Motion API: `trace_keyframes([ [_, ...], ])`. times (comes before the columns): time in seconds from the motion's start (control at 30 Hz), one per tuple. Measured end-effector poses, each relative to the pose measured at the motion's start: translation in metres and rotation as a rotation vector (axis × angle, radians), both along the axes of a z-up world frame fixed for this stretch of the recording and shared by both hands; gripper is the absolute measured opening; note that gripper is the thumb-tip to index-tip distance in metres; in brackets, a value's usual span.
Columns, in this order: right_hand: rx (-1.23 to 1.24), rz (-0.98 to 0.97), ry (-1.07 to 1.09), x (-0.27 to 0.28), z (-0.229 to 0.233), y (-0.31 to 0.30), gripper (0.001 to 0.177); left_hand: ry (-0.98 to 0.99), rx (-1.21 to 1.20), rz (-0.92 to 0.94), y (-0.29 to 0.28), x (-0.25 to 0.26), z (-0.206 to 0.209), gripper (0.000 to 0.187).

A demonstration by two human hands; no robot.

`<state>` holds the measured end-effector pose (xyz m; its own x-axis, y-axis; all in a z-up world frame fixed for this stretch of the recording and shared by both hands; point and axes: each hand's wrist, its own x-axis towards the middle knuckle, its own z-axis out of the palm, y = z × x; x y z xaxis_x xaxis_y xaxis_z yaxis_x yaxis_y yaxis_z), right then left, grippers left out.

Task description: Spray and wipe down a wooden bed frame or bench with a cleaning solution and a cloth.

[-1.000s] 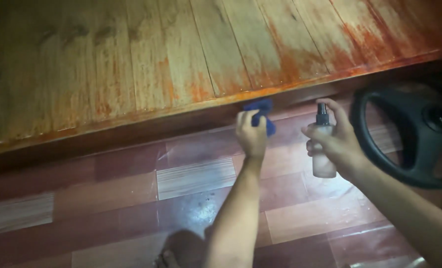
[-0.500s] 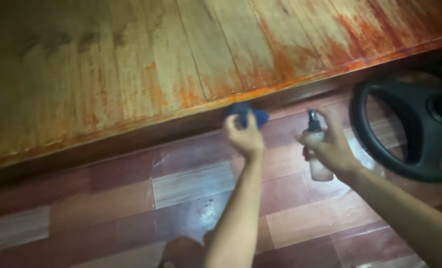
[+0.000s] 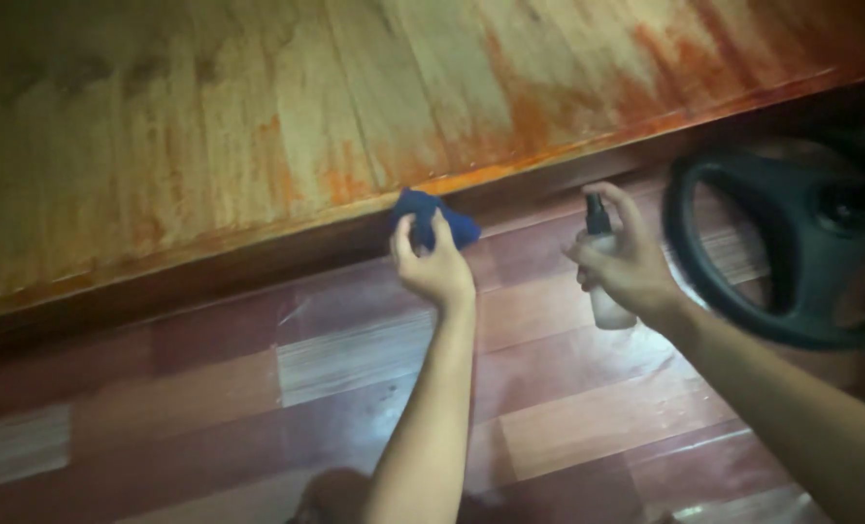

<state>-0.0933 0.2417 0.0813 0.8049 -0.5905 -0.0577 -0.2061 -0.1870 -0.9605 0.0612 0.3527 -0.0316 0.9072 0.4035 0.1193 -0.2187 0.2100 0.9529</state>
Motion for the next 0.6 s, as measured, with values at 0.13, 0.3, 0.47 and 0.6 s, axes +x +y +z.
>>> trace_keyframes([
  [0.13,-0.026,-0.112,0.063,-0.015,0.015,-0.006,0.072,-0.124,0.079,-0.022,-0.030,-0.019,0.006,0.029],
  [0.3,-0.082,-0.098,0.050,-0.042,-0.007,-0.025,0.078,-0.278,0.250,-0.259,-0.086,-0.045,0.016,0.025],
  [0.47,-0.101,-0.085,0.157,-0.042,0.000,-0.016,0.079,-0.264,0.304,-0.404,-0.092,-0.051,0.023,0.023],
  [0.6,-0.118,-0.010,0.123,-0.025,0.002,-0.011,0.079,-0.260,0.275,-0.315,-0.052,-0.033,0.026,0.021],
])
